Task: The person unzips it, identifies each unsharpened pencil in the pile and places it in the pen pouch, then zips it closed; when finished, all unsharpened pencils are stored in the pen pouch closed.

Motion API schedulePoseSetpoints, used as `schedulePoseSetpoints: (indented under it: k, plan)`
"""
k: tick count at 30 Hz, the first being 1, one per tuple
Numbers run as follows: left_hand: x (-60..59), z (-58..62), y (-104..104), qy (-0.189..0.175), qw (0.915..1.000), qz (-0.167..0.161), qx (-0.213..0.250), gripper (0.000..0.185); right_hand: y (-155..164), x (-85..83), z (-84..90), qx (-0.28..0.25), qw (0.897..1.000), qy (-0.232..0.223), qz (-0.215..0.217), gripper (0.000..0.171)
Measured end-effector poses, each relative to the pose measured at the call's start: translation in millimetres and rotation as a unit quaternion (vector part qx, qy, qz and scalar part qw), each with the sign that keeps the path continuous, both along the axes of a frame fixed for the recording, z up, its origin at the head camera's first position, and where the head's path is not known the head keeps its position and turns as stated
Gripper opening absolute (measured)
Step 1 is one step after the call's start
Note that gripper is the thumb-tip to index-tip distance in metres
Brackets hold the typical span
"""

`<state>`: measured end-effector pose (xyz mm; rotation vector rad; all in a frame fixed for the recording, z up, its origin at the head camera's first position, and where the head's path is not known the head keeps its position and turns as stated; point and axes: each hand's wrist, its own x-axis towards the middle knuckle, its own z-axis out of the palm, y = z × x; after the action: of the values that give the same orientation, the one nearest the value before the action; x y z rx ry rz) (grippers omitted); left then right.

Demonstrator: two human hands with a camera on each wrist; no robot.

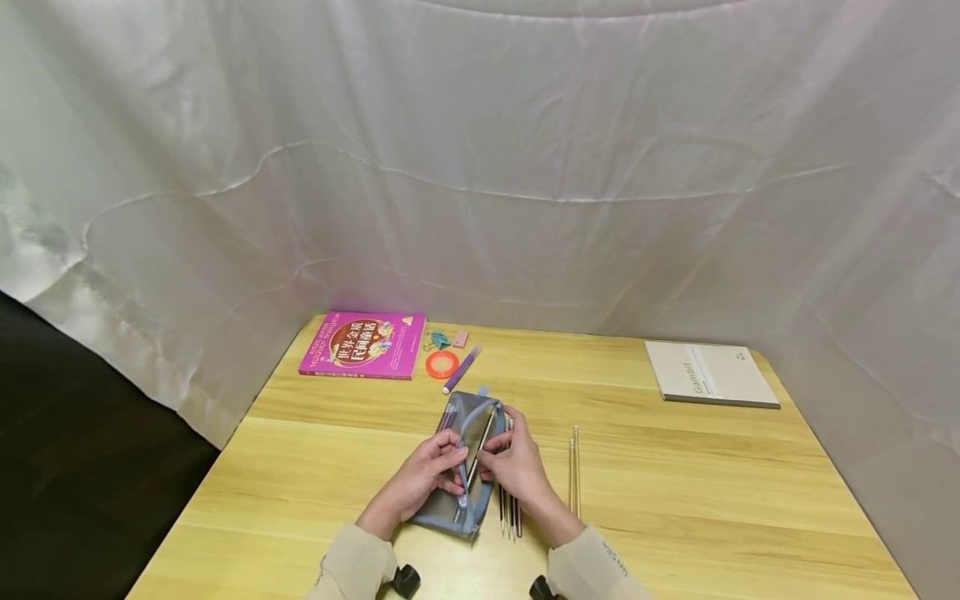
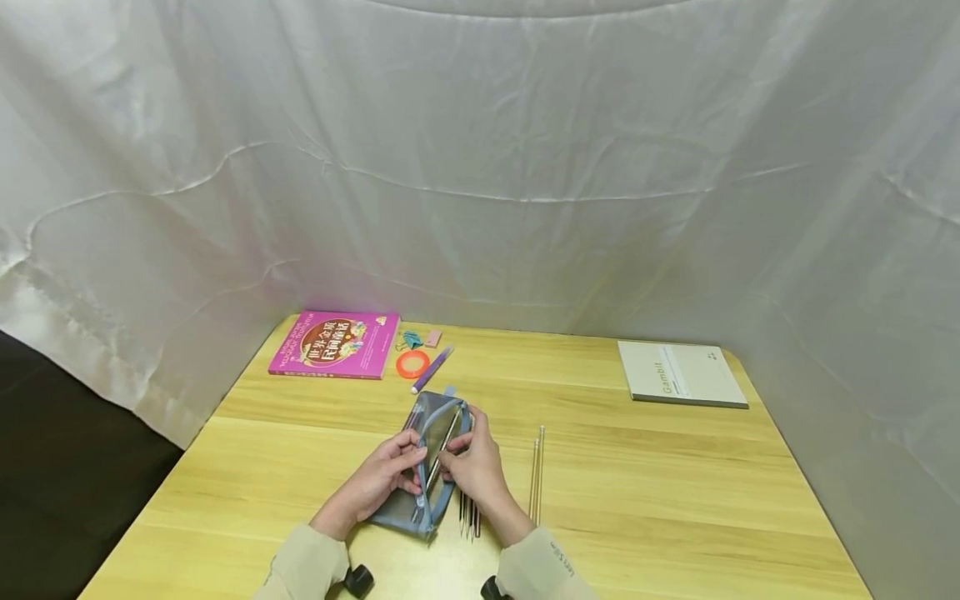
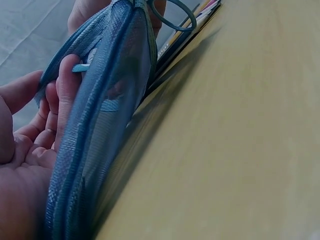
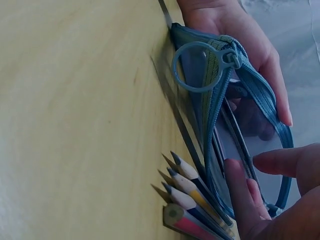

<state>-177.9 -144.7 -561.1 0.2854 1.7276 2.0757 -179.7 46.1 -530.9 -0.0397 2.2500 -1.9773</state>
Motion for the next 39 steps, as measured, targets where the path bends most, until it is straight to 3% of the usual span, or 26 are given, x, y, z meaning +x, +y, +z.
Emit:
schedulePoseSetpoints:
  k: [9, 20, 31, 39]
  plan:
    - [-0.6, 3.2, 1.1, -0.004, 0.9999, 0.009, -0.009, 0.021, 9.8, -3.6, 1.2, 0.015, 1.0, 0.005, 0.0, 0.085]
    - [-2.2, 12.5, 1.5, 0.01, 0.9997, 0.019, -0.013, 0.015, 41.1, -10.4, 7.3, 0.073, 0.996, -0.005, -0.05, 0.07]
    - [-1.4, 15.7, 1.4, 0.015, 0.9997, 0.016, -0.014, 0.015, 51.3, -11.9, -3.6, 0.123, 0.992, -0.01, -0.011, 0.066]
    - [-2.0, 19.0, 0.5, 0.016, 0.9996, 0.021, -0.013, 0.015, 50.0, -12.1, -8.4, 0.137, 0.99, 0.0, -0.012, 0.066]
